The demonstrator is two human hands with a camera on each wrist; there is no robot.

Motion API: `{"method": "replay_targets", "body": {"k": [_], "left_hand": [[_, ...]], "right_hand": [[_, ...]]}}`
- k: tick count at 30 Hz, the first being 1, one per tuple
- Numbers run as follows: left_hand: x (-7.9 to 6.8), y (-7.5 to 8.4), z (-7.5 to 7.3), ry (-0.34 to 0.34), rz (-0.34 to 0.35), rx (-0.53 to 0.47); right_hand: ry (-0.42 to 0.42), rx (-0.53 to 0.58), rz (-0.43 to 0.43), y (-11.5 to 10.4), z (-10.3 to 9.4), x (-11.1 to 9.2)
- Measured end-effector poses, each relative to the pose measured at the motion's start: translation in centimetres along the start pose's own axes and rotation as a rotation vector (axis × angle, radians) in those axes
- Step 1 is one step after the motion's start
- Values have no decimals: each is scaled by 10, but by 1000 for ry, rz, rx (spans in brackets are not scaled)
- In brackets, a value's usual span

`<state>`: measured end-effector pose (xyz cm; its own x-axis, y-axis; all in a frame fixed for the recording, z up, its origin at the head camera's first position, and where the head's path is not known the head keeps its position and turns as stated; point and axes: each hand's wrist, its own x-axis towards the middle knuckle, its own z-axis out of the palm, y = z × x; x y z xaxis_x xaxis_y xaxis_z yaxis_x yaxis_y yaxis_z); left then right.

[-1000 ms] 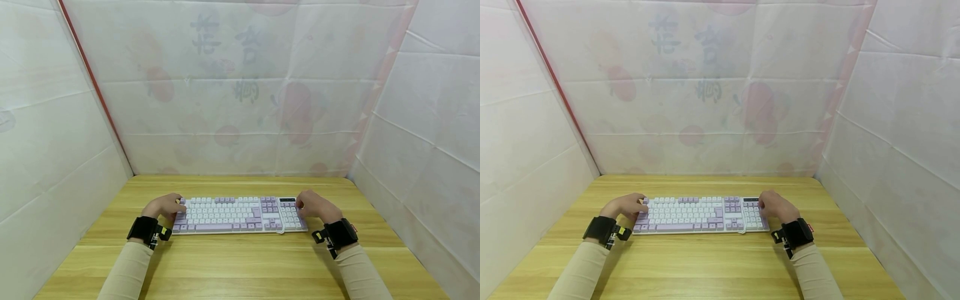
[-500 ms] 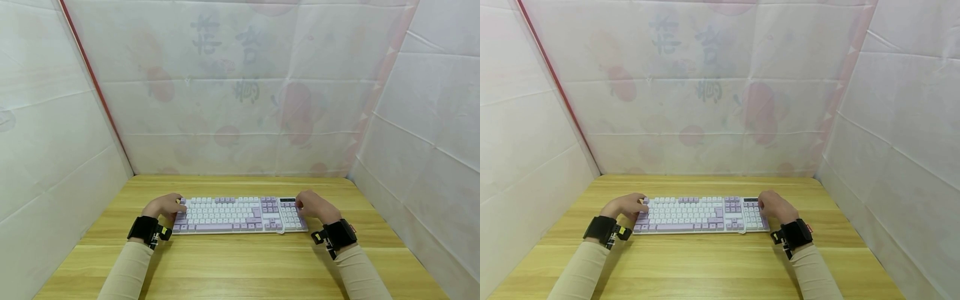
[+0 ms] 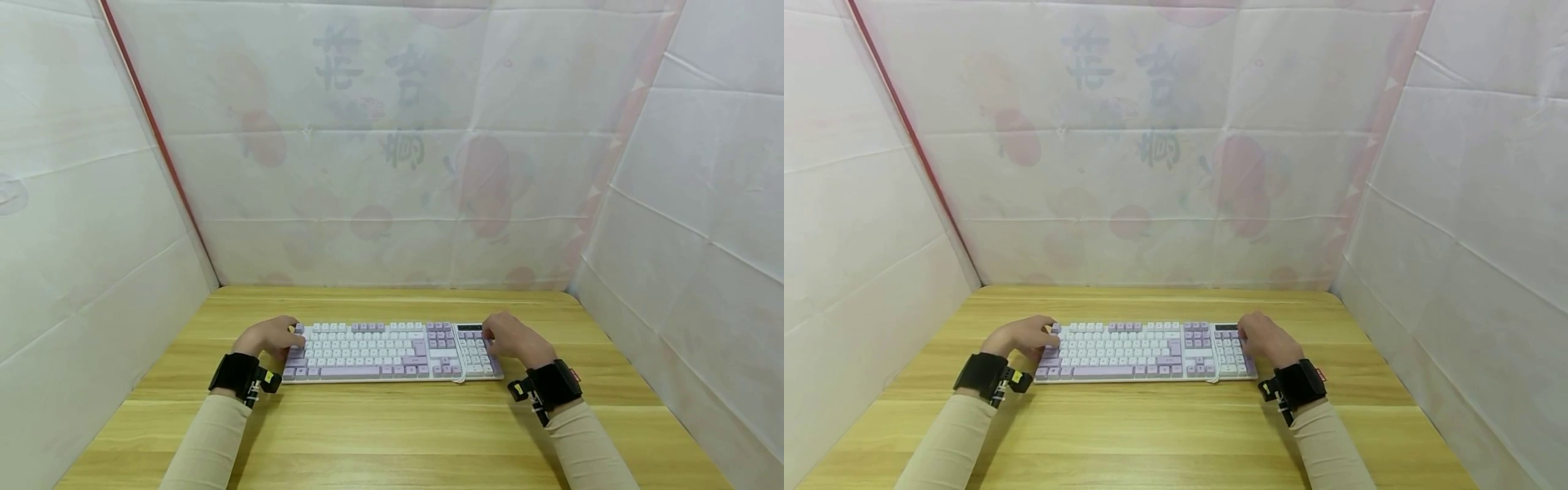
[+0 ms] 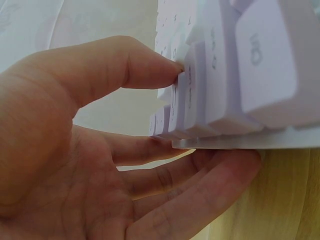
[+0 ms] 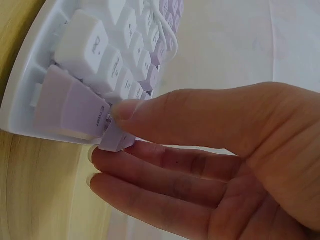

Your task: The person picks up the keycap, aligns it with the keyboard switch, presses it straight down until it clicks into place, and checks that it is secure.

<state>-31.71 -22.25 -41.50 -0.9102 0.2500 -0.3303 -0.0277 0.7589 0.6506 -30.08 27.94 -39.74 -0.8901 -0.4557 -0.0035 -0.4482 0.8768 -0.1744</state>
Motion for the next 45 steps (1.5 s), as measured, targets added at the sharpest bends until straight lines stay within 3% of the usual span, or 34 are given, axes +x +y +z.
{"method": "replay_targets", "body": {"k": [34,45], "left_hand": [[-1,0,0,2,-1,9],[-1,0,0,6,-8,2]], "right_hand": [[-1,2,-59,7,1,-5],[-7,13,-38,8,4,-2]]}}
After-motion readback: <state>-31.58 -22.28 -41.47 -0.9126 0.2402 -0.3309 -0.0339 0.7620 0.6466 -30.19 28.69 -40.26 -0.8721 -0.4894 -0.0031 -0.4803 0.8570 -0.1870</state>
